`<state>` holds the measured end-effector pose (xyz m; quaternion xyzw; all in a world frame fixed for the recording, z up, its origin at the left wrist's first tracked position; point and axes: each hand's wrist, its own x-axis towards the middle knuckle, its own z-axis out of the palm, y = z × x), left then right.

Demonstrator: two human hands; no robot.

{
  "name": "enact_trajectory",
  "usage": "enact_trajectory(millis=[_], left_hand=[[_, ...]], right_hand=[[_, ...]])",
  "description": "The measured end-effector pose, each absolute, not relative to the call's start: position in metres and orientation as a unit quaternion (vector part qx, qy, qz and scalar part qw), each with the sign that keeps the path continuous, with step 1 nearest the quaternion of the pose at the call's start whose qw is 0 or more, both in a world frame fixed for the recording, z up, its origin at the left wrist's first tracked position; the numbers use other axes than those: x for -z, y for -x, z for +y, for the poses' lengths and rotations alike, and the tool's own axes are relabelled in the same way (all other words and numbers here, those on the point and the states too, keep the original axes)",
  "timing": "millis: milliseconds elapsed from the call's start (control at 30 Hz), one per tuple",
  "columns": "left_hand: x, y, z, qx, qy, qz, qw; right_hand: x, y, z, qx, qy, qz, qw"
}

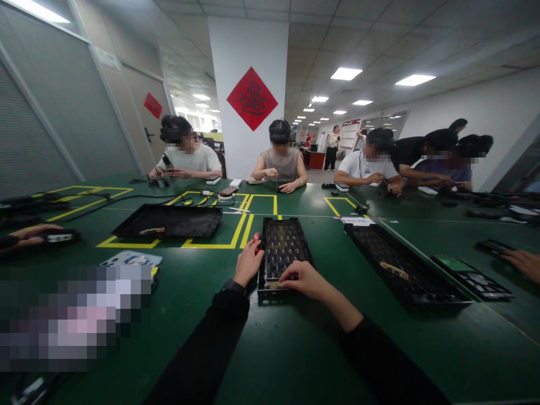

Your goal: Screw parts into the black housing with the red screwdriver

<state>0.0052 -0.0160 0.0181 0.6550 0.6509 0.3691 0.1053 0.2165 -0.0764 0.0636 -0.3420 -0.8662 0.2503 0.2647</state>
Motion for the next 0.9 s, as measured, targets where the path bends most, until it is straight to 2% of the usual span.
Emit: enact_trajectory(millis=[900], left_hand=[[-0.0211,-0.0065,-0.0191,-0.369,-0.658,0.648,0.104]], right_hand=[[-0.064,-0.2171,-0.0774,-0.222,0.337,-0.877,0.26]])
